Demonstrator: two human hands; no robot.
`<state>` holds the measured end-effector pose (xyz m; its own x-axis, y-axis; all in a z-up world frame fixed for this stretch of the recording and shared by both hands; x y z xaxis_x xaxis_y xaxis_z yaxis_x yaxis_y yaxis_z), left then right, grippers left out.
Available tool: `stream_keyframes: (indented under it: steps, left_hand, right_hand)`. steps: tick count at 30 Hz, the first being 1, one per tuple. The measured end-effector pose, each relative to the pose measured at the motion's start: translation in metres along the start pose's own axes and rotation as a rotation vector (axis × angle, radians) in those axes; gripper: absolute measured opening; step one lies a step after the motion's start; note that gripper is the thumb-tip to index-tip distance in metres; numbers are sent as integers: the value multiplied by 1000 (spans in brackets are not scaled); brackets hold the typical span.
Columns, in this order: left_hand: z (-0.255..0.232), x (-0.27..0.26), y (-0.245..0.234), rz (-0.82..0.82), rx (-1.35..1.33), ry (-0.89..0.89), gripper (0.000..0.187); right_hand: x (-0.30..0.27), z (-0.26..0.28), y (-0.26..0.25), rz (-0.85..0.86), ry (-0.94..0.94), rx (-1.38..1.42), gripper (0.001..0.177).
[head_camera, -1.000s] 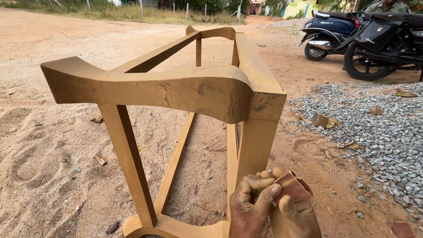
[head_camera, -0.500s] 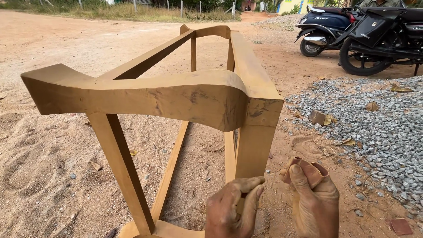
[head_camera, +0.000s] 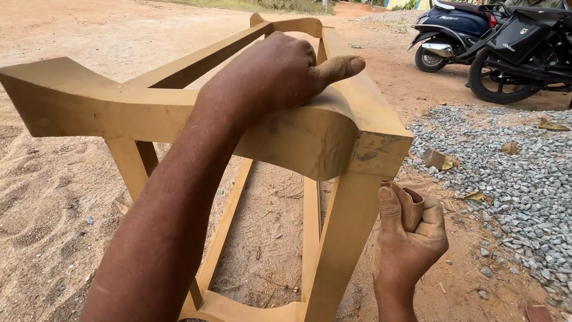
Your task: Sanding a wooden furniture frame by hand using sandpaper.
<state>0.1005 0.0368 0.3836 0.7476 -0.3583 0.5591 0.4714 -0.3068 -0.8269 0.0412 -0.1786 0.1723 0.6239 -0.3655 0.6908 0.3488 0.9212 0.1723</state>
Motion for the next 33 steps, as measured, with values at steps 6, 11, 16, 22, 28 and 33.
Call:
stream_keyframes:
  steps: [6,11,16,22,28,33]
  left_hand:
    - [3,-5,10,114,-70,-117,78]
    - [11,-5,6,-136,-116,-165,75]
    - [10,-11,5,-129,-149,-205,73]
    - [7,-14,3,-31,-124,-245,77]
    - [8,-13,3,-186,-178,-151,68]
    - [7,-16,4,-225,-213,-105,64]
  right_hand:
    - [-3,-9,2,-7,30,217,17]
    - [-29,-41,-6,-19,112,196,14]
    - [-3,-19,-5,0,-56,292,26]
    - [-32,-38,-11,4,-29,152,26]
    - [-9,-11,2,-14,-36,201,26]
    - [-28,-27,1,-57,-13,183,26]
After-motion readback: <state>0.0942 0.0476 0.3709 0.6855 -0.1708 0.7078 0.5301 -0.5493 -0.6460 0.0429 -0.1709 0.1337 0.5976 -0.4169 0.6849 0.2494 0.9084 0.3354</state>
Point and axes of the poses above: each hand's wrist, its own x-axis towards the middle knuckle, its own y-axis out of the palm, z = x × y, the point moved 6 cm from there along x, towards the middle knuckle, and after that the axes turned 10 degrees about z, right-handed, at the moved point
